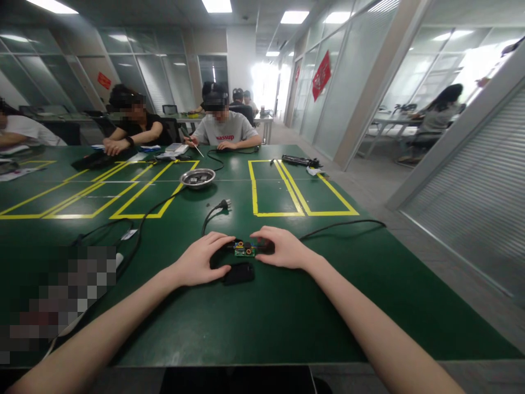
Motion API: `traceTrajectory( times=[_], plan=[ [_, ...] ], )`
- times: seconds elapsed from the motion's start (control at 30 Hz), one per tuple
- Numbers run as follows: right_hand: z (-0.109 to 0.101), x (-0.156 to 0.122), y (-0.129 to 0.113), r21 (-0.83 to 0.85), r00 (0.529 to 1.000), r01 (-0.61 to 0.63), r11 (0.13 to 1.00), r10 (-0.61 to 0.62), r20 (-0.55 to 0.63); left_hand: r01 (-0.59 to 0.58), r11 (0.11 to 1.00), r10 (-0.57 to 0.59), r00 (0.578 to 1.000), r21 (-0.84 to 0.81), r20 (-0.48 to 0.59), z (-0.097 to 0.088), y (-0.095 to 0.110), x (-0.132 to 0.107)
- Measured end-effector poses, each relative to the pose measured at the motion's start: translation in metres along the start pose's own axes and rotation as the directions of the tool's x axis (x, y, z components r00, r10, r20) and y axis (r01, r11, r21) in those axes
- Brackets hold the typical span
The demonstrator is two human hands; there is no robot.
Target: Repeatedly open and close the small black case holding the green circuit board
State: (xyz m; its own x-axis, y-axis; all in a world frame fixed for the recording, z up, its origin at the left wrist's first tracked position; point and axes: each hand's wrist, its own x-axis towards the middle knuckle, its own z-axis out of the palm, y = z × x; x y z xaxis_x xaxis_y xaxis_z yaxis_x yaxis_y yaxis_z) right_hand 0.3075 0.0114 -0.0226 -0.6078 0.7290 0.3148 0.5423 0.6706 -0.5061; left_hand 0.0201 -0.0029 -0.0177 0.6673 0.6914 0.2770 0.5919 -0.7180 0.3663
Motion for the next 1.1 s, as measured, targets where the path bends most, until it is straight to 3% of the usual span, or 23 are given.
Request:
traceTrajectory(
  times=[0.17,0.37,0.63,0.9,1.1],
  plan=[
    [-0.017,-0.003,0.018,0.074,0.995,-0.100,0.992,0.097,0.037,-0.011,1.000,0.011,1.000,0.017,0.005,0.000,-0.003,0.001],
    [-0.004,-0.001,-0.003,0.168,0.990,-0.134,0.977,0.139,-0.016,-0.031,1.000,0.031,0.999,-0.003,-0.013,0.000,-0.012,0.001],
    [0.025,-0.002,-0.007,-0.146,0.998,-0.042,0.988,0.036,-0.048,-0.088,0.992,0.087,0.996,-0.093,-0.015,0.004,-0.015,0.005],
    [0.026,0.006,-0.013,-0.261,0.994,-0.105,0.960,0.105,-0.017,-0.054,0.979,0.033,0.994,-0.197,-0.108,0.004,-0.027,0.007],
    [0.024,0.008,-0.013,-0.258,0.991,-0.130,0.957,0.128,-0.022,-0.060,0.982,0.033,0.988,-0.178,-0.148,0.001,-0.028,0.008]
  ],
)
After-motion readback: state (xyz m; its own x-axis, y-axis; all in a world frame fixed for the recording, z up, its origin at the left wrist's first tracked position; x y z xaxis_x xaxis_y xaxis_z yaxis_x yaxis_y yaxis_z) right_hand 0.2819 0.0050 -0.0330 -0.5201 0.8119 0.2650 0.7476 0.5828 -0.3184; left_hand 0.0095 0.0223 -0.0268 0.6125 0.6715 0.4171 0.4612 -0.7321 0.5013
